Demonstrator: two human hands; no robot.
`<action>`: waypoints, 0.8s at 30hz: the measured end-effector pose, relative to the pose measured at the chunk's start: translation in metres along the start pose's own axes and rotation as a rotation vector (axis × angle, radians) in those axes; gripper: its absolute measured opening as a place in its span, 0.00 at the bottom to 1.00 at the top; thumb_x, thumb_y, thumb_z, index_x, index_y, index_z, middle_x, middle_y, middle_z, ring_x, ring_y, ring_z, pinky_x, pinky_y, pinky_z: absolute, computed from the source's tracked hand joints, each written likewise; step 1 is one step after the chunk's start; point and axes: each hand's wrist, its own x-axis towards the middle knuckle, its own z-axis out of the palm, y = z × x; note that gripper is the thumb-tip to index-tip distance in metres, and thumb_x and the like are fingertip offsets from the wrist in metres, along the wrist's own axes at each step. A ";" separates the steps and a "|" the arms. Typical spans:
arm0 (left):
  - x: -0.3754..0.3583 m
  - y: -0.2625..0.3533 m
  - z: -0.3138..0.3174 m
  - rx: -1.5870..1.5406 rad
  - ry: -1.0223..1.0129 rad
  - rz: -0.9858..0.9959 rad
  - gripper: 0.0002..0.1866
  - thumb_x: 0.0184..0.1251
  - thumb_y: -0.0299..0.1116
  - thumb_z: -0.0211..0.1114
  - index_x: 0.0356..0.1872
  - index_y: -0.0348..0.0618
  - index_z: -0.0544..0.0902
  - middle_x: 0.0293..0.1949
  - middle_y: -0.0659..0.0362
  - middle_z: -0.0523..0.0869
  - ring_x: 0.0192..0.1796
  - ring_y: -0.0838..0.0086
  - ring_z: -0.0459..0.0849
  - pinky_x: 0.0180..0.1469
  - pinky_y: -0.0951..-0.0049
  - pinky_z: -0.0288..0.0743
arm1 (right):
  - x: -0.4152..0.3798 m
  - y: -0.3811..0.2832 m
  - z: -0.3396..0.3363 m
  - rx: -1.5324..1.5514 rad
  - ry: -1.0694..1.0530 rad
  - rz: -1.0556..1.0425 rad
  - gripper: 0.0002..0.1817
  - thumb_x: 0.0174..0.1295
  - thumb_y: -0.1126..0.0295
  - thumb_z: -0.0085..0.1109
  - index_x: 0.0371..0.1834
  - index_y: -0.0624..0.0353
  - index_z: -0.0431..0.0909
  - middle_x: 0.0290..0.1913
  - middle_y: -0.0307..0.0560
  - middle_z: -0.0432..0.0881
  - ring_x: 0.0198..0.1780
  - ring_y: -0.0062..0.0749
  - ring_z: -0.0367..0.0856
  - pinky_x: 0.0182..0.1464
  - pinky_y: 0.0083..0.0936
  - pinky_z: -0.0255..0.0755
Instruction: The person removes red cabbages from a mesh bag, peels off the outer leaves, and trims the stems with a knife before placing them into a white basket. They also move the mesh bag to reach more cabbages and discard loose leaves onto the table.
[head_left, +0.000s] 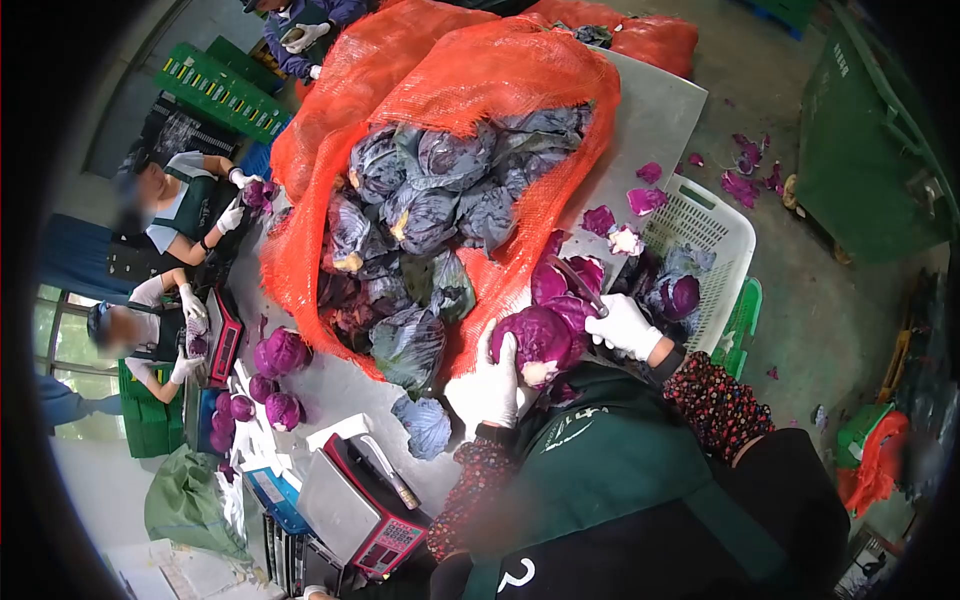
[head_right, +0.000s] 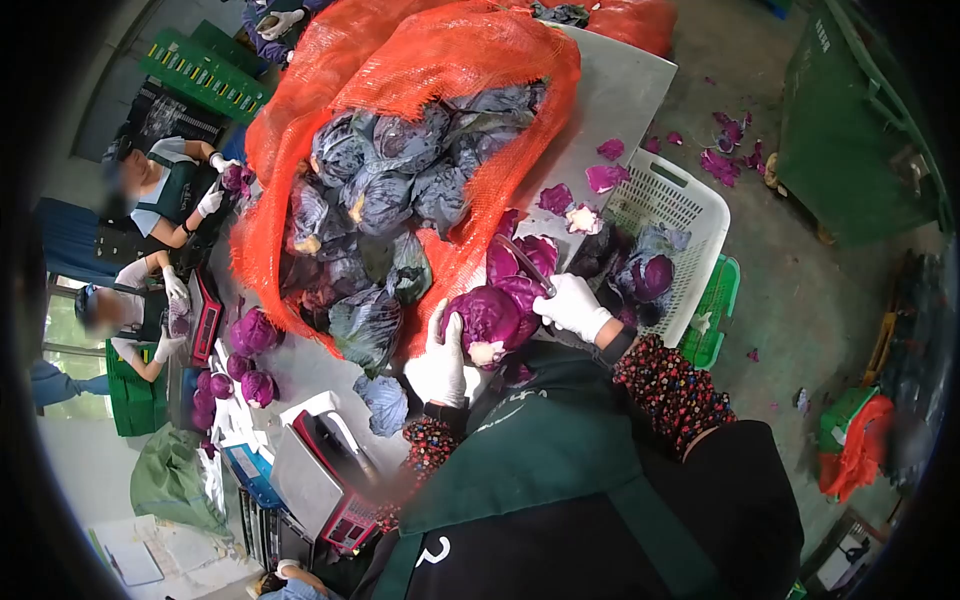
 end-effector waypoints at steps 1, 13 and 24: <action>0.000 -0.008 0.007 0.001 0.004 0.000 0.26 0.71 0.63 0.47 0.64 0.71 0.75 0.32 0.53 0.89 0.23 0.64 0.84 0.30 0.65 0.76 | 0.011 0.013 -0.001 -0.535 0.220 -0.254 0.16 0.52 0.60 0.62 0.30 0.65 0.80 0.25 0.59 0.83 0.27 0.50 0.84 0.32 0.41 0.78; 0.017 -0.102 0.072 -1.335 -0.039 -0.538 0.21 0.69 0.45 0.58 0.48 0.34 0.77 0.36 0.49 0.85 0.37 0.67 0.85 0.40 0.61 0.79 | -0.022 -0.005 -0.002 -0.596 0.405 -0.497 0.28 0.58 0.56 0.67 0.60 0.56 0.75 0.45 0.53 0.86 0.39 0.47 0.86 0.41 0.37 0.80; -0.033 0.012 0.001 0.159 0.246 0.184 0.60 0.37 0.68 0.74 0.69 0.38 0.64 0.69 0.40 0.66 0.61 0.45 0.73 0.62 0.48 0.64 | 0.008 -0.012 0.062 -0.247 -0.079 -0.366 0.25 0.61 0.50 0.63 0.58 0.51 0.79 0.25 0.47 0.78 0.25 0.41 0.79 0.30 0.35 0.72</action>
